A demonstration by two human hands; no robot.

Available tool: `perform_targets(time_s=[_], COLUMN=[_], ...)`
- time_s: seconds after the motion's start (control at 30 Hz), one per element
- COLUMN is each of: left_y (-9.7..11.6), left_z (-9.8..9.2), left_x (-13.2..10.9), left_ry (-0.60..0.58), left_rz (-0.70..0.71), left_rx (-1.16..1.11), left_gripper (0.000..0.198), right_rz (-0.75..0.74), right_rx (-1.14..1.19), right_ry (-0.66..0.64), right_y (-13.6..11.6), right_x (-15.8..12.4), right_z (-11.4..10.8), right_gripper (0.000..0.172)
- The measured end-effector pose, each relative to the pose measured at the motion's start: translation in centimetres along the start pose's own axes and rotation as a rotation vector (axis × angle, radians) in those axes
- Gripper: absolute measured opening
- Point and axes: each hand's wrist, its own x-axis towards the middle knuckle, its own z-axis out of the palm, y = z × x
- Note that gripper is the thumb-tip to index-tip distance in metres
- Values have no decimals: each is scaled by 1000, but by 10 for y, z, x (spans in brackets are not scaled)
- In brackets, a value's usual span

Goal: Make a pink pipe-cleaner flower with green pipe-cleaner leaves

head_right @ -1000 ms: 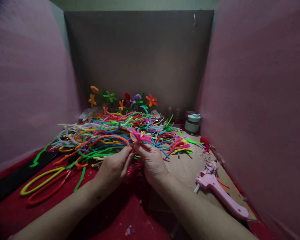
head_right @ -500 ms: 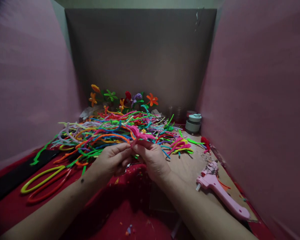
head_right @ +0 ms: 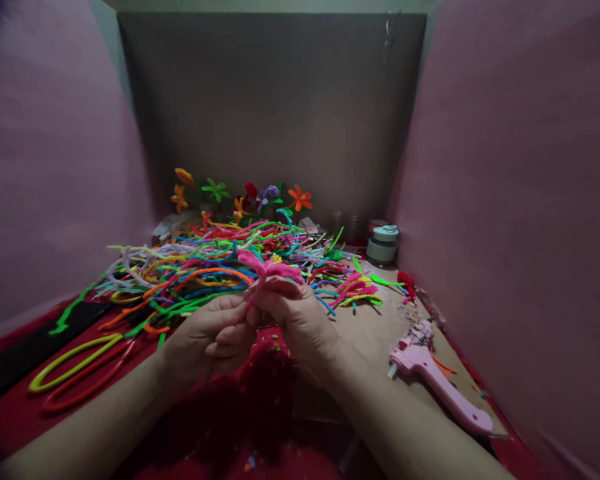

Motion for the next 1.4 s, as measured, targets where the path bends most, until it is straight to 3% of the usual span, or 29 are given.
perform_targets(time_s=[0.07,0.2,0.3,0.4,0.5,0.67,0.8,1.17,1.4], left_y=[0,-7,-17,-21,-17,-6,-4,-1,1], left_z=[3,4,-2,-8,-6,5,7,6,-1], left_x=[1,5,7,9,8,7,9,7,5], left_ry=[143,457,540,535,542,580,549,311,99], left_rz=[69,365,539,612,591,420,324,128,44], left_rx=[296,1090,1416,1519,1415,984,676,115,-71], left_gripper=[24,23,17,18,19,20,27,19,15], right_rz=[-21,-10,-19,-40,-51,-38,-13,41,6], right_rx=[27,58,8,-30,-66,-155,-138,7,20], right_ry=[85,228,260,262,249,149,164,111,20], right_y=[3,9,12,13,12,7,8,5,6], right_x=[1,3,3,2,1,1,1,2,2], right_z=[-1,-5,-7,-7,-7,-7,-8,-8,-6], right_gripper=[2,8,7,8,9,11,13,7,13])
